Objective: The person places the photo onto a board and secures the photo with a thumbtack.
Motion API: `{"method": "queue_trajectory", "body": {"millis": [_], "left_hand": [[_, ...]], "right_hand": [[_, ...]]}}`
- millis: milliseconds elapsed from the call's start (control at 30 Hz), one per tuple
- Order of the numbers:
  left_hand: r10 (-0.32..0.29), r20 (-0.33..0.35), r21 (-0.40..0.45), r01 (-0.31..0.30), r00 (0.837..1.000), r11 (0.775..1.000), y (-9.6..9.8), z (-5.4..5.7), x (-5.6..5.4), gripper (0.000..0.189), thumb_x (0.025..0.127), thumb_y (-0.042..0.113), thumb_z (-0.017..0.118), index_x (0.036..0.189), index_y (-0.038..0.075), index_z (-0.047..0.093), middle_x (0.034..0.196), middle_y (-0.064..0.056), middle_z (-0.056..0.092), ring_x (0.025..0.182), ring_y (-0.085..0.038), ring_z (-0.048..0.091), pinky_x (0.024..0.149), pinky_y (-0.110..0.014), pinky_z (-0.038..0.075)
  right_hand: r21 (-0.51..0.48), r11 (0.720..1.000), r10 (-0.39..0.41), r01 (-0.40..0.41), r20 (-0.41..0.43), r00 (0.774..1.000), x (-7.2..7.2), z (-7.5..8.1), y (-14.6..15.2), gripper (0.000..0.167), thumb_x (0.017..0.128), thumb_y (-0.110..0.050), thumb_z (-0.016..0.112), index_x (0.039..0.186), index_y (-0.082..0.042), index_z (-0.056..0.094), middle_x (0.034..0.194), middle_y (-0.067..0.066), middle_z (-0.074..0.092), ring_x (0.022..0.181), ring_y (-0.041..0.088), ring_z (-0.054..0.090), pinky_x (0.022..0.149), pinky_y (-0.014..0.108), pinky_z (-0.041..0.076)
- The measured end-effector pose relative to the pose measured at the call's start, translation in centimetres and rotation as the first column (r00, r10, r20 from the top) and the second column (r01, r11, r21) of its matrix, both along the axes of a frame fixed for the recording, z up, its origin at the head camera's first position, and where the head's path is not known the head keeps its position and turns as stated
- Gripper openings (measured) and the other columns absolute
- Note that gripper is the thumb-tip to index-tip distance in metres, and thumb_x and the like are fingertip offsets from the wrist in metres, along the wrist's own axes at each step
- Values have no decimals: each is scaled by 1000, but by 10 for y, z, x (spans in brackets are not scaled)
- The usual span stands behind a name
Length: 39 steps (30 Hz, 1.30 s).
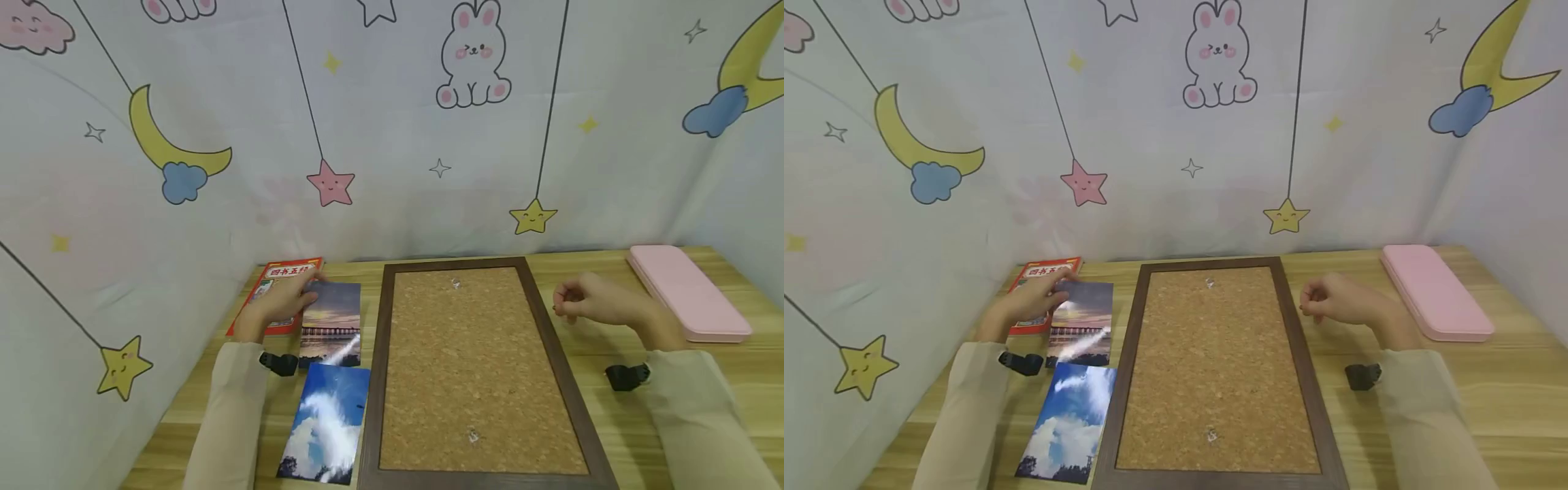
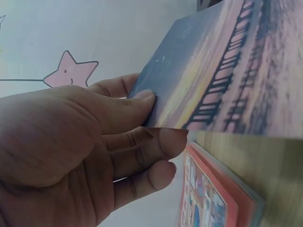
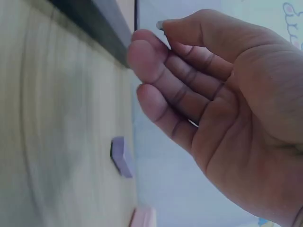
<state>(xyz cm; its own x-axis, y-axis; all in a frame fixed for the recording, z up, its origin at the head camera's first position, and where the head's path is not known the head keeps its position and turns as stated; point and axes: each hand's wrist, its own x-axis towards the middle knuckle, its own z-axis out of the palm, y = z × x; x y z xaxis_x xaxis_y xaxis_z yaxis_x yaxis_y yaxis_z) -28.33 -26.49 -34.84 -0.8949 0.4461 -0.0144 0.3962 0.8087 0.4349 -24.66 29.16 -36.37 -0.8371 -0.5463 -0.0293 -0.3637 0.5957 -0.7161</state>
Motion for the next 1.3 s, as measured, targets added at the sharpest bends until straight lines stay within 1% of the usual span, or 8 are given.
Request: {"method": "queue_trajectory", "body": {"millis": [67,267,533,767,933,1067,1167,1300], "left_hand": [[17,9,12,-17,1000,1000,2,4,-2,35,103,4,52,138,4,50,120,-19,60,84,-28,56,76,-43,44],[29,-40,51,-27,999,998,8,13,-4,35,104,4,49,139,5,48,136,-23,55,99,-32,56,81,-46,45],[42,-1,96,-42,999,995,29,19,-8,34,107,7,45,140,10,48,114,-18,61,67,-33,62,61,-37,47],[2,-6,97,-2,1000,995,50,27,-26,33,106,6,47,139,9,51,108,-17,62,65,-30,59,61,-35,47],[-4,-38,34,6,999,999,64,41,-34,33,106,8,48,139,10,52,89,-13,61,60,-23,55,60,-36,44],[5,-67,24,-4,998,1000,75,52,-41,34,106,10,48,140,11,51,84,-10,59,61,-19,55,61,-36,43],[6,-74,56,-1,997,998,83,52,-46,34,106,9,49,139,9,52,85,-11,59,60,-19,57,64,-37,45],[10,-69,103,-2,998,995,95,40,-50,34,105,7,50,138,8,53,84,-11,59,60,-22,58,65,-37,45]], "right_hand": [[4,1000,-4,4,-26,1000,-2,4,-4,10,98,-3,59,89,-3,63,82,7,62,70,16,61,63,31,49],[49,998,-25,27,-48,999,-9,16,-14,7,98,-6,61,92,-4,62,80,4,62,72,20,62,62,29,45],[60,998,-10,11,-17,1000,-31,32,-22,9,99,-9,61,93,-3,63,83,4,65,72,20,63,58,30,45],[82,996,27,-29,29,999,-54,45,-31,10,101,-10,57,96,-3,61,88,7,62,79,23,62,69,35,47],[85,995,58,-59,20,998,-66,51,-39,9,101,-10,58,97,-3,63,82,6,63,74,21,60,64,31,44],[84,994,74,-75,17,997,-75,58,-45,12,101,-12,58,97,-2,63,78,7,62,70,19,56,63,32,42],[59,995,84,-85,18,996,-82,59,-51,14,101,-12,57,96,-2,64,76,7,60,64,16,51,63,32,41],[16,995,94,-95,20,995,-90,58,-63,12,99,-9,58,94,-1,65,72,7,58,60,14,49,61,31,43]]}}
